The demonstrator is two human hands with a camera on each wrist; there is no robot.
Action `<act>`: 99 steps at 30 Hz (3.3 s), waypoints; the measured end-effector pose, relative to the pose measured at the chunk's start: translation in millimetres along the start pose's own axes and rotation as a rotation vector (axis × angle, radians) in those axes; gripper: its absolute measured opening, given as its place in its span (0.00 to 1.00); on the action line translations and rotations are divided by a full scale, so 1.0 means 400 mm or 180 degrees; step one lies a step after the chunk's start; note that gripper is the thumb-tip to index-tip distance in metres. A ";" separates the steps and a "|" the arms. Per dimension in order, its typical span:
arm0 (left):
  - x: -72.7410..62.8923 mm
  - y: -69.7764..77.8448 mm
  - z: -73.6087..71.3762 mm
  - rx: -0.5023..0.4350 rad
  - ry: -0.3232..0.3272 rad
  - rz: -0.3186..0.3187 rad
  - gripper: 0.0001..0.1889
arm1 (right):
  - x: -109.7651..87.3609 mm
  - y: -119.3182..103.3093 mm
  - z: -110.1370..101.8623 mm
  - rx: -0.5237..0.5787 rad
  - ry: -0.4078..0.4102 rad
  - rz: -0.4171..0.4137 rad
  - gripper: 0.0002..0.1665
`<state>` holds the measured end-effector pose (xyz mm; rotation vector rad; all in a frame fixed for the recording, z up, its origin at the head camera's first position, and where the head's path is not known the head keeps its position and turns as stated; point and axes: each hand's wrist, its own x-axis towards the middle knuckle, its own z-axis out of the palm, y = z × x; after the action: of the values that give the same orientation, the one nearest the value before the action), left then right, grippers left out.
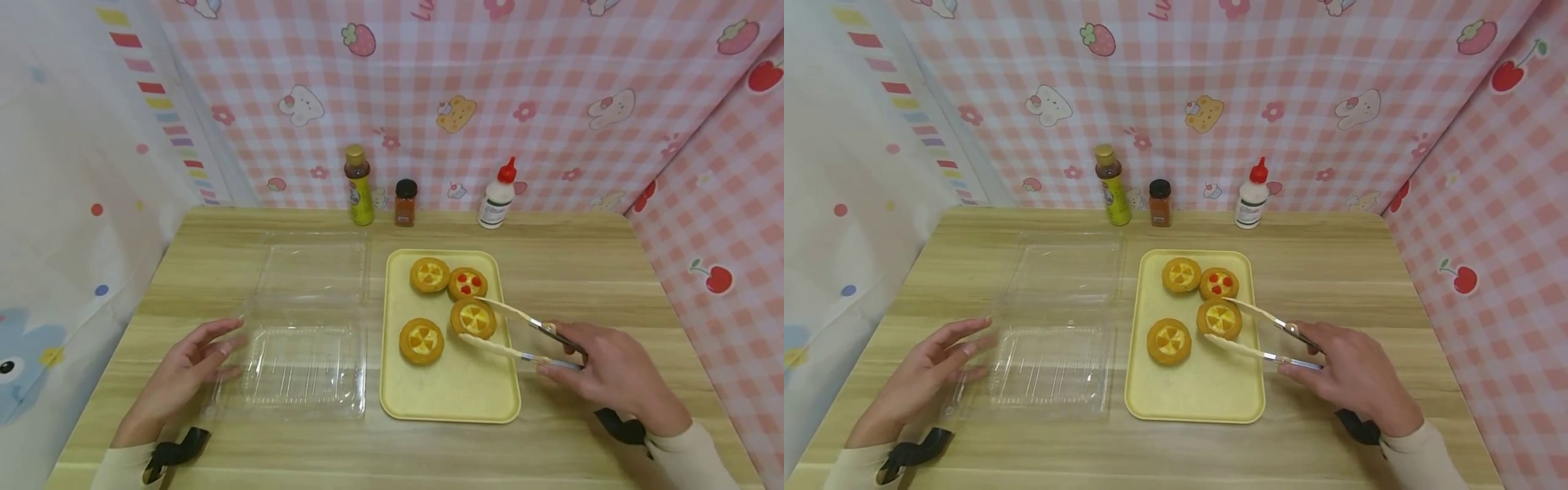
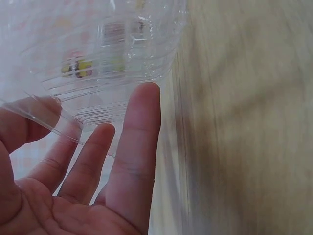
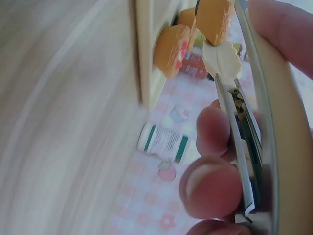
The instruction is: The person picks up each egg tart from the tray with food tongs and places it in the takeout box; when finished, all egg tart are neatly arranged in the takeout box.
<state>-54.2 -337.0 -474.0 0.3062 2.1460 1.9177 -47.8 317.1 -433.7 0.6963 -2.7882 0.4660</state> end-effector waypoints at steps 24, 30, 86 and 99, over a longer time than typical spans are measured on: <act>0.020 0.007 -0.003 0.0147 0.0012 -0.0077 0.23 | 0.191 -0.139 0.046 0.0162 -0.0282 -0.0455 0.36; 0.020 0.006 -0.001 0.0099 0.0001 -0.0077 0.23 | 0.237 -0.192 0.058 0.0213 -0.0335 -0.0532 0.36; 0.041 0.027 0.016 0.0454 0.0056 -0.0397 0.25 | 0.424 -0.553 0.292 -0.0149 -0.0958 -0.1472 0.32; 0.035 0.025 0.017 0.0502 0.0077 -0.0402 0.26 | 0.422 -0.536 0.256 0.0017 -0.1000 -0.1302 0.42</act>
<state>-65.5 -325.1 -465.2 0.1721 2.2787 1.6970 -103.2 31.1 -425.3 1.4095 -2.8029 0.3029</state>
